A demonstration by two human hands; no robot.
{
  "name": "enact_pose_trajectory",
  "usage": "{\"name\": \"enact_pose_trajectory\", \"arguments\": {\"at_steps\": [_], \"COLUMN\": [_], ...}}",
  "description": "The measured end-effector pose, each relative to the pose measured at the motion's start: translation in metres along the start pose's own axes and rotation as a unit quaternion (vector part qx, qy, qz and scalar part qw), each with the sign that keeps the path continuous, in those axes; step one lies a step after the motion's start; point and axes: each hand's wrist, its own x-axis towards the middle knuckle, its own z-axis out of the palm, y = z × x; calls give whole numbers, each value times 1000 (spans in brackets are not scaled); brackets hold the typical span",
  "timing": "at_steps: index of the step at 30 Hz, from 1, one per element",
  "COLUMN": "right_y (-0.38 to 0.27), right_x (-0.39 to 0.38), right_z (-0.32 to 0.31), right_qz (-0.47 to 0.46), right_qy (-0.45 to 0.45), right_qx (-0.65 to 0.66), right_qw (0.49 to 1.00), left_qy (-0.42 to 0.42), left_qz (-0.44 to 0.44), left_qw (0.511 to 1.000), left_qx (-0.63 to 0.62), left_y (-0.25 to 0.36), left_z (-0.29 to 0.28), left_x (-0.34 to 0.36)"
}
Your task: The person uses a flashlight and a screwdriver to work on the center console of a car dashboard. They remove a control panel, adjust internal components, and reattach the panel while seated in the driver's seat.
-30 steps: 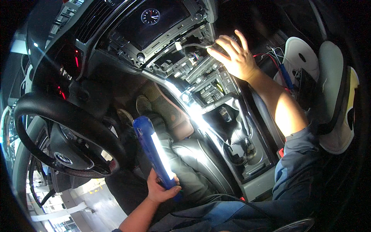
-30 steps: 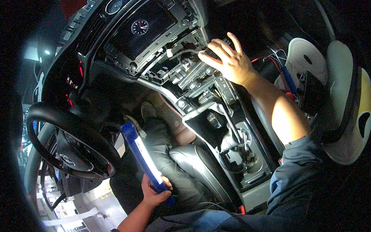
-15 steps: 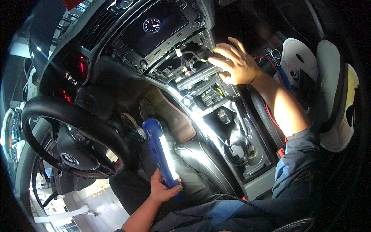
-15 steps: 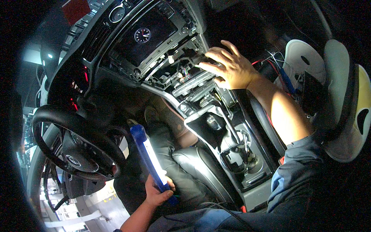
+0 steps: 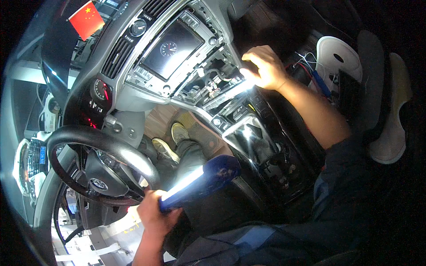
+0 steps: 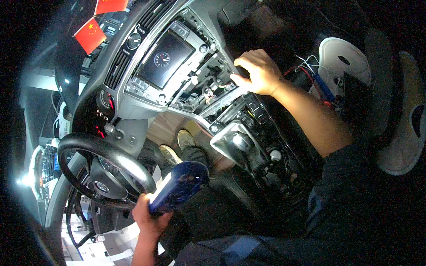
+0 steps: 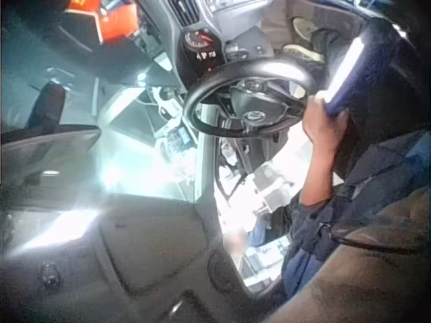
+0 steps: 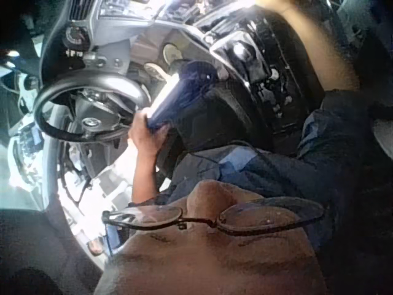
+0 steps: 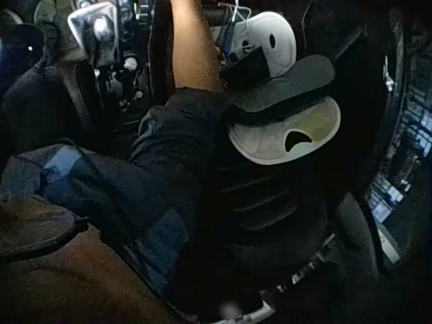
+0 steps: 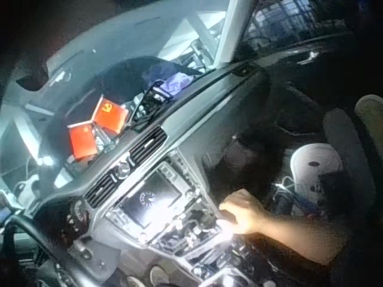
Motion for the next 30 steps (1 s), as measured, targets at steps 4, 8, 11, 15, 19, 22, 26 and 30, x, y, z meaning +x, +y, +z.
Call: {"name": "enact_pose_trajectory", "arguments": {"at_steps": [4,8,11,15,19,22,26,30], "right_y": [-17,-44,-57,-66,-80,-93,-112,-118], "right_x": [16,27,33,43,43,43,53,60], "right_z": [0,5,15,40,57,63,74,85], "right_qz": [-34,-82,-75,-3,-42,-81,-13,69], "right_qy": [1,-81,-184,-434,-414,-397,-410,-394], "right_qx": [42,55,81,48,-36,-42,-79,-27], "right_qw": [999,992,977,900,909,913,909,916], "left_qy": [-6,-106,-125,-97,-148,-162,-140,-128], "left_qz": [-25,-71,-79,-16,-13,-16,-24,-52], "left_qw": [992,988,988,995,989,987,990,990], "left_qx": [122,89,48,-11,-12,-7,-22,-42], "left_y": [13,15,5,-16,-27,-32,-31,-27], "left_z": [-22,-19,-5,13,9,7,9,10], "left_x": [19,24,26,27,21,19,20,20]}}
